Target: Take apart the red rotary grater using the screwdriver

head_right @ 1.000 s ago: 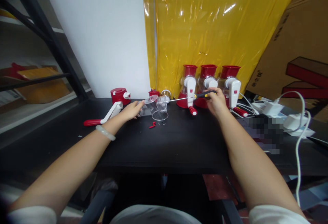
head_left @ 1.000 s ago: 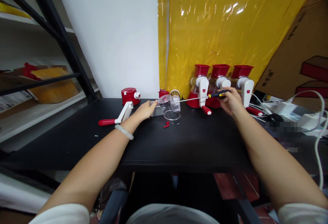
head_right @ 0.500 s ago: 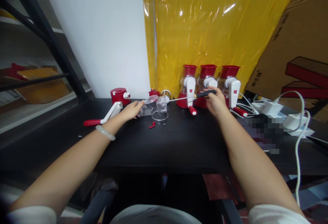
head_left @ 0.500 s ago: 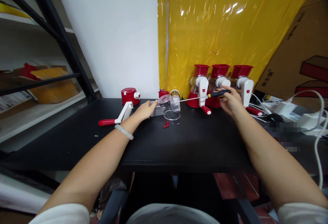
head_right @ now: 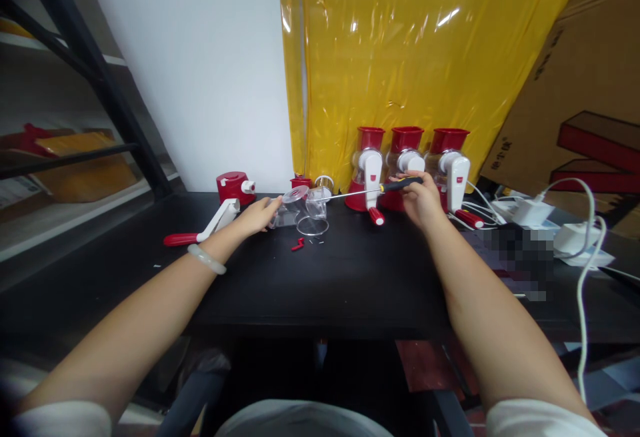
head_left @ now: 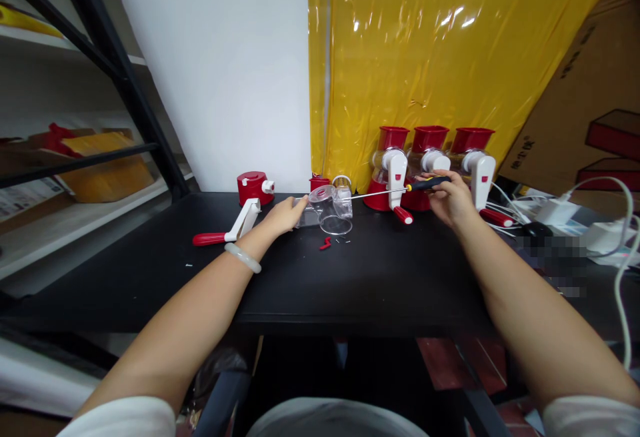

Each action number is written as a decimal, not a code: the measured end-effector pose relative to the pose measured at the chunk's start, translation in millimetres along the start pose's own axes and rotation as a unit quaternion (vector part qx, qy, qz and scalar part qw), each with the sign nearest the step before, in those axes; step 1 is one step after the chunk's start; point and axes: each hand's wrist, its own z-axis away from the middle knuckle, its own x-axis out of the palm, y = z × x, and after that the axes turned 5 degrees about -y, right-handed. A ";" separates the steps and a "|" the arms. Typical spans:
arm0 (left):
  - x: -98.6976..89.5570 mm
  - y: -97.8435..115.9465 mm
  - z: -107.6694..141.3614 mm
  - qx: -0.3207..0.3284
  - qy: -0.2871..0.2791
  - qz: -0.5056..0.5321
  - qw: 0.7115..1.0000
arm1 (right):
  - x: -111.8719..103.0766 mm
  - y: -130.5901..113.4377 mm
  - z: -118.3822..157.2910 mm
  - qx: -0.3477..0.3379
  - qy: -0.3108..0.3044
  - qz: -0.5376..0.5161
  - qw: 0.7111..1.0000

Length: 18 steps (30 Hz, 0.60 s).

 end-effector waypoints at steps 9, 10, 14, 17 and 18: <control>-0.1 -2.0 -2.3 0.012 -0.004 -0.021 1.000 | -0.2 2.0 -3.4 0.015 0.031 0.017 0.999; 0.0 -2.1 -2.4 0.012 -0.003 -0.021 1.000 | -0.5 1.6 -3.3 0.018 0.037 0.025 0.999; 0.3 -2.4 -2.9 0.010 -0.004 -0.024 1.000 | -1.3 -1.3 -2.5 0.024 0.041 0.047 0.998; 0.2 -2.2 -3.4 0.009 -0.005 -0.027 1.000 | -0.3 -2.3 -1.9 0.017 0.038 0.030 0.999; 0.1 -2.1 -3.4 0.009 -0.005 -0.028 1.000 | 0.1 -2.1 -1.8 0.012 0.039 0.019 0.999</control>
